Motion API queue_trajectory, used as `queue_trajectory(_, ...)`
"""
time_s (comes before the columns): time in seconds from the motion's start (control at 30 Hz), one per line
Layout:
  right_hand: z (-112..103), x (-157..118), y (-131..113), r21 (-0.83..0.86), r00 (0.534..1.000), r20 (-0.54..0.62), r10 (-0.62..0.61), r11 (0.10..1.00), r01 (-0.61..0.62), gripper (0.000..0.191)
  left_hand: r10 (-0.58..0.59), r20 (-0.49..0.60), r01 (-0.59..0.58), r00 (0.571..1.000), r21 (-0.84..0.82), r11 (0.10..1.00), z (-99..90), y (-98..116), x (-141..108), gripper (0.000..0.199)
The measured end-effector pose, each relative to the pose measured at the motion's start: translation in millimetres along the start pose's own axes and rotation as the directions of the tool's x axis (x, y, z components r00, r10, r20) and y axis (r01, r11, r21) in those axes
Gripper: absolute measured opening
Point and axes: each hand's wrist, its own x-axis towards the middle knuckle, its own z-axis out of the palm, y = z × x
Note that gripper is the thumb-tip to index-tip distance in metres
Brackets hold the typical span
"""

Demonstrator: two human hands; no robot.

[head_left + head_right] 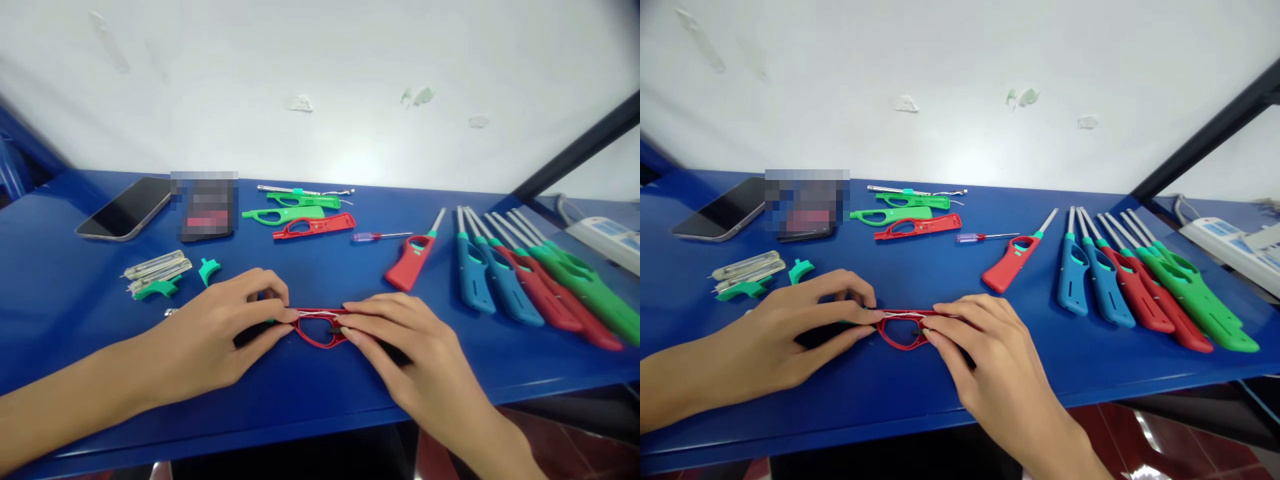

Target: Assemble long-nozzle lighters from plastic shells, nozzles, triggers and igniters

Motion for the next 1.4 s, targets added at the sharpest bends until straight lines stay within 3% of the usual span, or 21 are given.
queue_trajectory(0.2,0.3,0.1,-1.3,0.032,0.999,-0.035,-0.018,0.999,0.019,0.018,0.103,-0.073,-0.095,0.992,0.106,0.990,5.6,7.3,0.7,0.016)
queue_trajectory(0.4,1.4,0.5,1.4,0.124,0.997,-0.036,-0.069,0.990,0.073,0.016,0.182,-0.070,-0.171,0.981,0.135,0.976,6.0,3.8,0.4,0.015)
queue_trajectory(0.67,2.4,0.3,2.7,0.171,0.999,0.010,-0.048,0.984,0.046,0.018,0.169,0.036,-0.172,0.985,0.123,0.977,4.0,-0.3,-1.8,0.029)
queue_trajectory(1.13,0.0,1.3,1.1,0.171,0.993,0.121,0.016,0.985,-0.037,0.016,0.128,0.025,-0.130,0.991,0.084,0.988,3.6,2.6,-2.1,0.029)
queue_trajectory(1.4,-0.9,1.2,1.7,0.188,0.992,0.124,0.018,0.981,-0.042,0.014,0.168,0.000,-0.167,0.986,0.104,0.980,3.3,3.6,1.7,0.029)
